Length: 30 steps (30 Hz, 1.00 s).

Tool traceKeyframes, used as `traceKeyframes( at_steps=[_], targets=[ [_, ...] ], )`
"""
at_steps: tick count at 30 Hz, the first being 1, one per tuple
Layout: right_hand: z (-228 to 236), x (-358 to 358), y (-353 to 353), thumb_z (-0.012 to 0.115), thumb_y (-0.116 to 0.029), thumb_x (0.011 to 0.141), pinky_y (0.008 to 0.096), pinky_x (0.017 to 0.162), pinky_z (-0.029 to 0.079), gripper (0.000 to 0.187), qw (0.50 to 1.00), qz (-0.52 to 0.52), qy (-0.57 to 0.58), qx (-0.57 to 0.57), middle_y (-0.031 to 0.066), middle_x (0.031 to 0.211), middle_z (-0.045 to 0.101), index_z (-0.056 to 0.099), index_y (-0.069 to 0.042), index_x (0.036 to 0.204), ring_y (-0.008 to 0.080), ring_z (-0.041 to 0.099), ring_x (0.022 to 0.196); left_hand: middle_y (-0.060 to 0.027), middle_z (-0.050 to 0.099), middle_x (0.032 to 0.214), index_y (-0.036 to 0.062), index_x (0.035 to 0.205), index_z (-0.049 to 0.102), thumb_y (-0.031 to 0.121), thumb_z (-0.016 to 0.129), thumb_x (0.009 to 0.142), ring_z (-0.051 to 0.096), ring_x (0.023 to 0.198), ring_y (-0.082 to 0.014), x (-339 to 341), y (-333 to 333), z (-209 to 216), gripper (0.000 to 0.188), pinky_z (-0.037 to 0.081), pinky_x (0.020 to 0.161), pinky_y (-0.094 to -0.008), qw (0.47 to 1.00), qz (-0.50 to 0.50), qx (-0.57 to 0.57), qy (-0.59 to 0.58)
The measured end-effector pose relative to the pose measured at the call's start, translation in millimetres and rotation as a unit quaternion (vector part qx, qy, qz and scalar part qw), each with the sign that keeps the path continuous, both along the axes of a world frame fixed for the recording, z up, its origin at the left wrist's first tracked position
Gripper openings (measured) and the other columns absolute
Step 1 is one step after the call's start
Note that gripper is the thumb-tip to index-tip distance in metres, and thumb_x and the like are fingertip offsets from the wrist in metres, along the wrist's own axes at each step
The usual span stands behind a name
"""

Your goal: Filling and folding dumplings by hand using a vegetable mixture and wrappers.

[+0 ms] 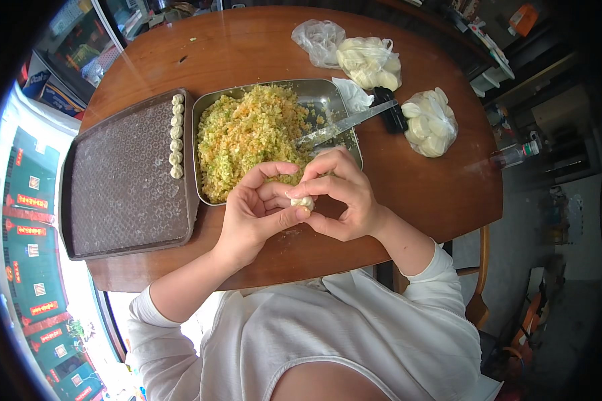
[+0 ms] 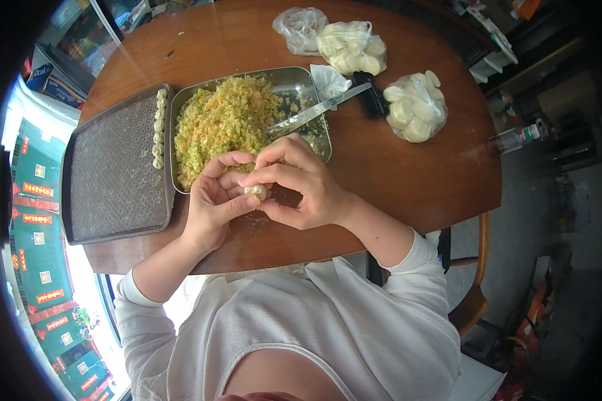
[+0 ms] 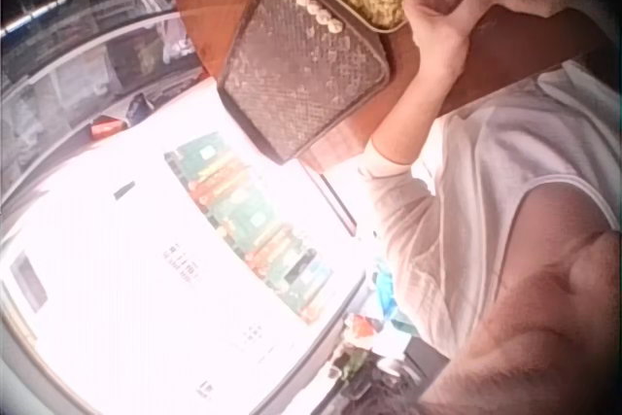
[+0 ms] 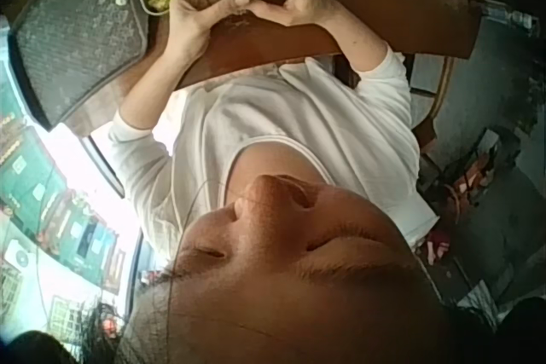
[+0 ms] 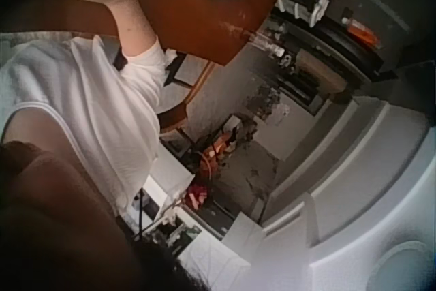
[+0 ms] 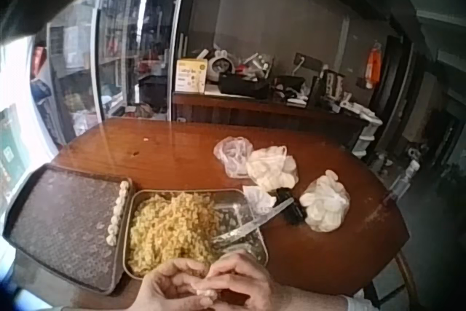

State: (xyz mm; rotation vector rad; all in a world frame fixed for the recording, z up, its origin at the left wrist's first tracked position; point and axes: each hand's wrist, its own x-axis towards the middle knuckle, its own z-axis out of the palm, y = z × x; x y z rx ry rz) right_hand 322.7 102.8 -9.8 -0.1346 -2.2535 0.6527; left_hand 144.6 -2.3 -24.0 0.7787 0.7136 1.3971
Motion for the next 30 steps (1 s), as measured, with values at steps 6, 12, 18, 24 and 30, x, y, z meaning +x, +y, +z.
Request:
traceKeyframes(
  at_steps=[6, 12, 18, 24, 30],
  targets=[
    [-9, -1, 0, 0.085, -0.014, 0.071, 0.0357, 0.081, 0.044, 0.036, 0.999, -0.008, 0.033, -0.016, 0.0043, 0.101, 0.057, 0.067, -0.014, 0.102, 0.0227, 0.054, 0.091, -0.0115, 0.070, 0.107, 0.0018, 0.130, 0.047, -0.002, 0.073, 0.087, 0.067, 0.101, -0.0157, 1, 0, 0, 0.051, 0.055, 0.089, -0.0285, 1.000, 0.003, 0.006, 0.010],
    [-10, -3, 0, 0.086, -0.016, 0.070, 0.0359, 0.080, 0.044, 0.039, 0.999, -0.008, 0.033, -0.017, 0.0051, 0.102, 0.057, 0.065, -0.013, 0.104, 0.0233, 0.055, 0.092, -0.0111, 0.069, 0.107, 0.0016, 0.130, 0.047, -0.002, 0.073, 0.087, 0.067, 0.101, -0.0154, 1, 1, 0, 0.050, 0.055, 0.089, -0.0287, 1.000, 0.003, 0.008, 0.020],
    [-3, -2, -2, 0.085, -0.013, 0.069, 0.0356, 0.080, 0.044, 0.036, 1.000, -0.019, 0.009, 0.018, 0.0037, 0.102, 0.058, 0.068, -0.013, 0.100, 0.0230, 0.055, 0.091, -0.0099, 0.069, 0.106, 0.0017, 0.130, 0.047, -0.005, 0.072, 0.086, 0.066, 0.102, -0.0150, 1, 0, -3, 0.051, 0.055, 0.089, -0.0295, 0.999, 0.017, 0.026, 0.028],
    [-12, -2, -1, 0.084, -0.010, 0.069, 0.0357, 0.080, 0.044, 0.034, 0.999, -0.019, 0.041, -0.001, 0.0033, 0.102, 0.058, 0.068, -0.013, 0.099, 0.0226, 0.055, 0.090, -0.0106, 0.069, 0.107, 0.0015, 0.129, 0.047, -0.005, 0.072, 0.086, 0.067, 0.101, -0.0153, 2, 0, 0, 0.051, 0.055, 0.092, -0.0291, 0.999, 0.007, 0.033, 0.039],
    [-8, -4, -1, 0.084, -0.010, 0.069, 0.0353, 0.078, 0.045, 0.035, 0.999, -0.024, 0.029, -0.009, 0.0042, 0.101, 0.058, 0.068, -0.013, 0.099, 0.0229, 0.056, 0.090, -0.0110, 0.070, 0.106, 0.0009, 0.129, 0.047, -0.005, 0.072, 0.086, 0.068, 0.101, -0.0160, 1, 0, -1, 0.050, 0.055, 0.091, -0.0290, 0.998, 0.027, 0.040, 0.051]
  ],
)
